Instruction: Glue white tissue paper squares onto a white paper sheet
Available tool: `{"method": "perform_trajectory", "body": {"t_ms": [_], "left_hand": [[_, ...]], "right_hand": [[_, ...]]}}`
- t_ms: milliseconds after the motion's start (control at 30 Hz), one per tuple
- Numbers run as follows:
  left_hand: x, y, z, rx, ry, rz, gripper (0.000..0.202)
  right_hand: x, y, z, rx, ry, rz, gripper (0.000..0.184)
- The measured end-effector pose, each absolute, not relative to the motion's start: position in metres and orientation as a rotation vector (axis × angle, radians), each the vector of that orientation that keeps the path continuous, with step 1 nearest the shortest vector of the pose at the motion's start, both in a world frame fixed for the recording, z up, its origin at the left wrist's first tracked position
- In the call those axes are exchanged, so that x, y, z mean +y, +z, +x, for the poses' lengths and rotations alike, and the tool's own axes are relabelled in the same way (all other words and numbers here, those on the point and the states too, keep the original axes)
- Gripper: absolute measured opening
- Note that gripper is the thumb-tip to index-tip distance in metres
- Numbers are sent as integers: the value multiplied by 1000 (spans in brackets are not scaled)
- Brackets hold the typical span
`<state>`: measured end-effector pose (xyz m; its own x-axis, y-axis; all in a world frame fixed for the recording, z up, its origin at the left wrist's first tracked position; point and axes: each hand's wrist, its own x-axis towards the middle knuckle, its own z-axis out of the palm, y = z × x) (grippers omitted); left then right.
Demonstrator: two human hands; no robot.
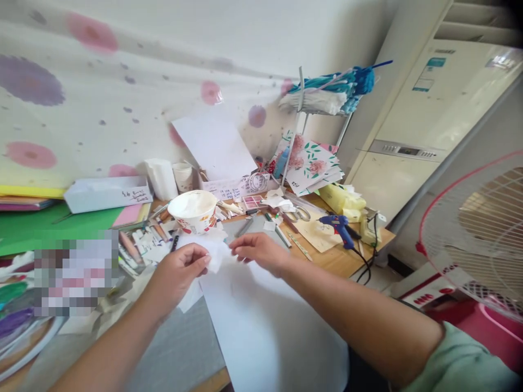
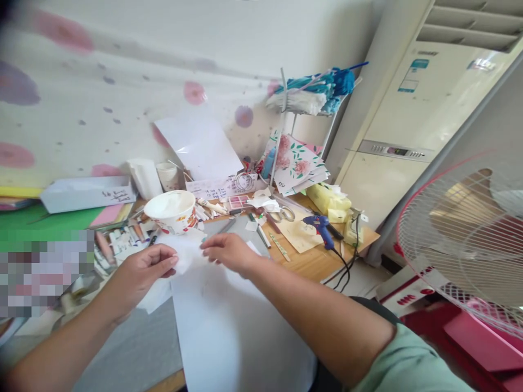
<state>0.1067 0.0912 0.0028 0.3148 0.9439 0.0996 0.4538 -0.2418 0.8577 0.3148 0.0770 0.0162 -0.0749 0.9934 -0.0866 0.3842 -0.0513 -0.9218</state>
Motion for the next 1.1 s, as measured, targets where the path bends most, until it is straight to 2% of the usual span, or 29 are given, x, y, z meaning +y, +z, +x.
{"method": "perform_trajectory", "body": {"t_ms": [200, 333, 500, 700, 767, 867, 933, 1100], "left_hand": [[114, -4, 90, 1540, 794, 1942, 24], [116, 1, 88, 1581, 776, 2000, 22], [112, 5, 88, 1586, 763, 2027, 21], [110, 4, 87, 1618, 835, 2049, 23], [110, 4, 86, 1629, 849, 2065, 23], [110, 3, 84, 1641, 819, 2111, 22], [112, 1, 84, 1654, 774, 2168, 22], [112, -3, 87, 1533, 564, 2446, 20]], "right_hand": [[90, 23, 438, -1691, 499, -2057, 17], [69, 15, 469, -1894, 380, -2254, 23], [56, 5, 458, -2118, 234, -2284, 41], [68, -4, 458, -2181, 117, -2320, 51], [70, -5, 461, -2149, 113, -2317, 51], [70, 0, 468, -2064, 147, -2286, 39], [68, 4, 471, -1883, 293, -2210, 29], [68, 19, 458, -1491, 776, -1740, 20]]}}
